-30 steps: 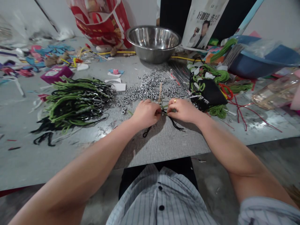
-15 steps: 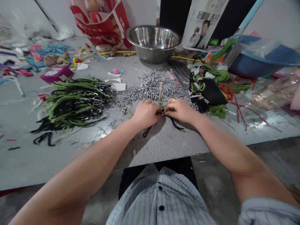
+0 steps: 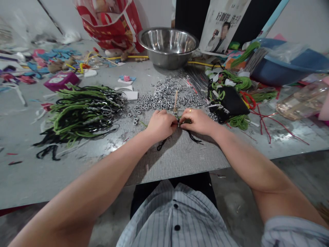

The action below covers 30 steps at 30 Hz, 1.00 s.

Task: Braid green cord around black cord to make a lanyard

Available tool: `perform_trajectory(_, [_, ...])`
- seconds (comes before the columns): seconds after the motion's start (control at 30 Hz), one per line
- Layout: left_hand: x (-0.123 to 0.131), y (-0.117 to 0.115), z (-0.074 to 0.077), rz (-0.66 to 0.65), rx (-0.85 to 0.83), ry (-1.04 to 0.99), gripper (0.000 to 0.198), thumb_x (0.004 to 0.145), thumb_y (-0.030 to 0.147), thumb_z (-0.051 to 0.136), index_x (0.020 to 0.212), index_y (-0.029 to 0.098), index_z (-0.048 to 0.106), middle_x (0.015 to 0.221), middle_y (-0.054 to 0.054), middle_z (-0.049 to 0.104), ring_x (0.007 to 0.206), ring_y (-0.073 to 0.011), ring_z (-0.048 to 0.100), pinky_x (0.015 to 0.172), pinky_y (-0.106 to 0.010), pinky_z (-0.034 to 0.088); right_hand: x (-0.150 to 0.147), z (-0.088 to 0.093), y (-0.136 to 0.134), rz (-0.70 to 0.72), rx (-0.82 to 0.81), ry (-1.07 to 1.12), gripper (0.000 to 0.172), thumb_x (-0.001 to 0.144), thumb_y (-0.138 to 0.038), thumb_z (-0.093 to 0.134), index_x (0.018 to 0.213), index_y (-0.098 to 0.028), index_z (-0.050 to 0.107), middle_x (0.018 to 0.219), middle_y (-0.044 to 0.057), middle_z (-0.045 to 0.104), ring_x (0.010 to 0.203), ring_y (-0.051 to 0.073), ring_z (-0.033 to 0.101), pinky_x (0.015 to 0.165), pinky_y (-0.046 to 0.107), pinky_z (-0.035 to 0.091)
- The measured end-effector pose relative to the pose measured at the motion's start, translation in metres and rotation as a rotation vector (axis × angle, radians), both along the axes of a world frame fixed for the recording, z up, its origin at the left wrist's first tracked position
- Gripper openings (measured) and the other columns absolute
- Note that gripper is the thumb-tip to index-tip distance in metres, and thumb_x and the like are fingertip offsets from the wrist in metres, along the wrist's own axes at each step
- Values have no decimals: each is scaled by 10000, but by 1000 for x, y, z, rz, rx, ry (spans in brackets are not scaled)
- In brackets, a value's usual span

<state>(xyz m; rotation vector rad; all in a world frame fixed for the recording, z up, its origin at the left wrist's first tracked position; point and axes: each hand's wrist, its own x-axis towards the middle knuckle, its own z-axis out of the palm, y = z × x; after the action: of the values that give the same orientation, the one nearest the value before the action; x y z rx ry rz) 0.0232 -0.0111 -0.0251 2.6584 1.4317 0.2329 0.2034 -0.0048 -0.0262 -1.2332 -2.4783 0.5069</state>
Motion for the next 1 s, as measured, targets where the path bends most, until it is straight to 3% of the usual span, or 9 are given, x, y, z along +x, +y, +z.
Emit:
perform_trajectory(0.33, [-1, 2, 0, -6, -37, -42, 248, 761, 224, 494, 850, 191, 723, 763, -61, 707, 837, -233, 573, 757, -344, 403, -3, -3, -5, -23, 43, -42, 133, 778, -231, 624, 890, -182, 675, 905, 45, 582, 851, 177, 554, 759, 298, 392])
perform_trajectory(0.57, [-13, 6, 16, 51, -124, -115, 204, 688, 197, 512, 723, 203, 713, 673, -17, 686, 645, -158, 572, 664, -277, 422, -4, 1, -6, -25, 56, -100, 108, 798, -248, 598, 860, -186, 662, 898, 41, 588, 797, 161, 542, 711, 279, 372])
perform_trajectory(0.73, [-24, 9, 27, 116, -197, 3, 176, 645, 195, 507, 656, 211, 682, 594, 2, 650, 534, -135, 533, 521, -238, 357, -3, 2, -6, -20, 58, -102, 89, 794, -233, 599, 842, -186, 657, 890, 47, 599, 822, 173, 553, 719, 287, 378])
perform_trajectory(1.0, [-31, 13, 24, 52, -167, 245, 186, 637, 206, 486, 648, 221, 671, 594, -27, 637, 533, -162, 524, 513, -258, 324, -2, 0, -6, -14, 51, -90, 95, 794, -224, 600, 857, -176, 653, 915, 55, 603, 837, 175, 560, 745, 294, 388])
